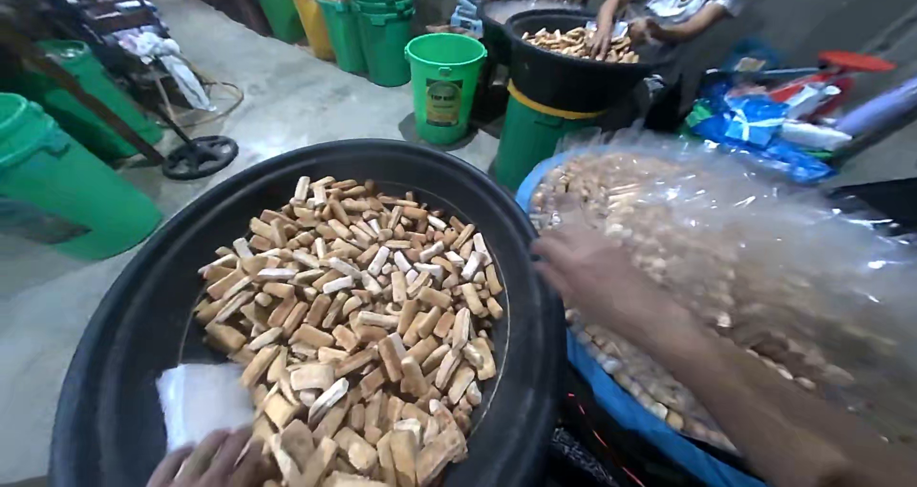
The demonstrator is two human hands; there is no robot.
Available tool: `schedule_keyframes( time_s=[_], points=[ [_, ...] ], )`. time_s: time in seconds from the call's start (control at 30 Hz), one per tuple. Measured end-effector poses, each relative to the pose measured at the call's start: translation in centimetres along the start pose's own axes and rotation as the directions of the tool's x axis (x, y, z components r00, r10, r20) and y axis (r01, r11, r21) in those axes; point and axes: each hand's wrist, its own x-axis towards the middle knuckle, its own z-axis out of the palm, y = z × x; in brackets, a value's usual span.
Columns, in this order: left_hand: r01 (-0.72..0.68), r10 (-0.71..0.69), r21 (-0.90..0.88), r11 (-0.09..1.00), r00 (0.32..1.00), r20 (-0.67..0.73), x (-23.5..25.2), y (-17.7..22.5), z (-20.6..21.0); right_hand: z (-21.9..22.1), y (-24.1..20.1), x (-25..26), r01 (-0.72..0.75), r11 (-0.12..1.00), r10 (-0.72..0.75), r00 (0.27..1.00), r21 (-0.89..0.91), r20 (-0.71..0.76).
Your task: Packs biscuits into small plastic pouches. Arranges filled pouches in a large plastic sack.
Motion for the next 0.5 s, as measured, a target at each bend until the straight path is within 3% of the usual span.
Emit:
schedule_keyframes(
  time_s=[0.07, 0.13, 0.33, 0.5],
  points=[
    [0.045, -0.064, 0.14, 0.989, 0.989, 0.136, 1.5, -1.5, 0.6, 1.5, -3.5, 4.9, 0.016, 1.0, -0.026, 0.907, 0.027, 0.42],
    [0.098, -0.144, 0.185, 0.978, 0.955, 0.259, 2.7, -2.6, 1.2, 4.5, -5.0, 9.0, 0.045, 0.999, -0.045, 0.823, 0.013, 0.566],
    [0.229, -0.229, 0.036, 0.973, 0.921, 0.315, -0.3, -0.2, -0.6, 9.9, -5.2, 13.7, -0.034, 0.998, 0.054, 0.808, -0.044, 0.587],
    [0.177, -0.173, -0.011, 0.984, 0.974, 0.145, -2.8, 3.6, -1.5, 11.1, -4.4, 13.3, -0.041, 0.999, 0.031, 0.857, 0.009, 0.515]
  ],
)
